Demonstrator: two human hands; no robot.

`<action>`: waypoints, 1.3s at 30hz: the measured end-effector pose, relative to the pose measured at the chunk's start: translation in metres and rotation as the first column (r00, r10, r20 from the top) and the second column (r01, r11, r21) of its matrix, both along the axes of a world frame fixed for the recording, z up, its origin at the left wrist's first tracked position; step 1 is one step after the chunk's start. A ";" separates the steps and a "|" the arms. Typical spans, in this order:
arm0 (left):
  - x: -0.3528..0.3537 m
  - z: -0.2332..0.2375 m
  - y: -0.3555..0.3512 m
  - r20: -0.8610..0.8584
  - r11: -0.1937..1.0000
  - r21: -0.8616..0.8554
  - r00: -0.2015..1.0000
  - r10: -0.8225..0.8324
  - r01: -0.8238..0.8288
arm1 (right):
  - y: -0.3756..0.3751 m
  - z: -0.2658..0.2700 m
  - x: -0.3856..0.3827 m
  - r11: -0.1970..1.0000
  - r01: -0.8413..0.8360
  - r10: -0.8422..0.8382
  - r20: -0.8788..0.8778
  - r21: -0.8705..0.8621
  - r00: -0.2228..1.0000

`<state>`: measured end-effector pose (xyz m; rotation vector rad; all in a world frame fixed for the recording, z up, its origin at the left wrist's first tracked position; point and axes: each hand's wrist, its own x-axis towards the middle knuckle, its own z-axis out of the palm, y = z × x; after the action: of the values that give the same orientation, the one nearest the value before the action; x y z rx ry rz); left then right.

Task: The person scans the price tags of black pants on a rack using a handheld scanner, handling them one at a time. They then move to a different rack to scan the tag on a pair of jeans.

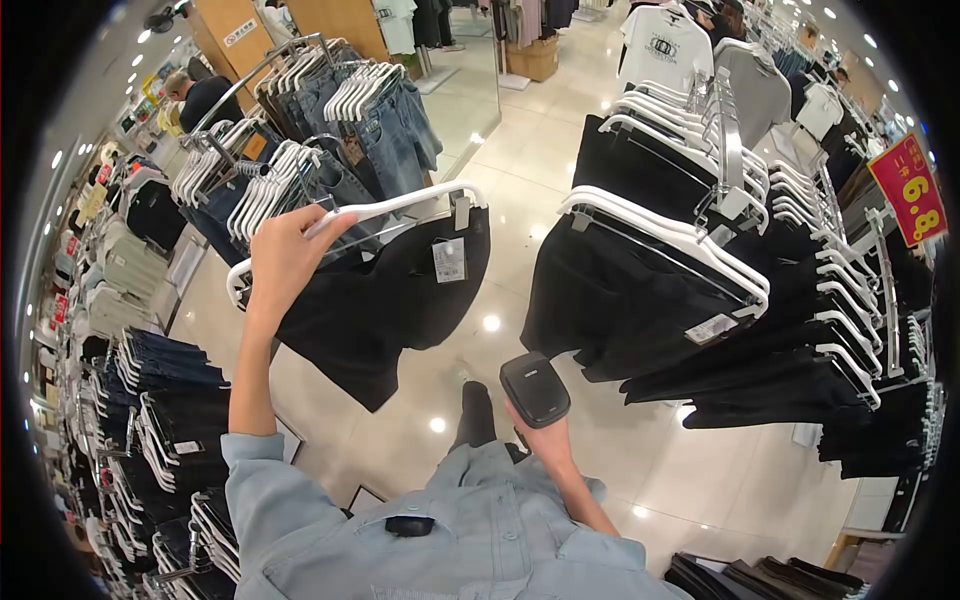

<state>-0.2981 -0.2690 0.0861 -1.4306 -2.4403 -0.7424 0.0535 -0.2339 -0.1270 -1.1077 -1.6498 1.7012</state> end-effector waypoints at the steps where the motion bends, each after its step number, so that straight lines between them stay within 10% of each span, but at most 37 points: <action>1: 0.003 0.001 0.001 0.002 1.000 -0.017 1.000 -0.005 0.005 | 0.002 0.002 -0.001 1.000 -0.019 0.019 0.007 -0.003 1.000; 21: 0.029 0.002 0.037 0.140 0.952 -0.150 0.959 -0.248 0.268 | 0.004 -0.021 0.032 0.992 0.120 -0.124 -0.101 -0.043 0.987; 39: 0.170 0.000 0.139 0.039 0.569 -0.202 0.587 -0.808 0.797 | -0.023 -0.013 0.082 0.893 0.448 -0.439 -0.138 0.037 0.888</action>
<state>-0.1283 -0.1299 0.0857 -2.6634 -1.7311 -0.5695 0.1355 -0.2569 -0.1397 -1.2074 -1.2443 1.3748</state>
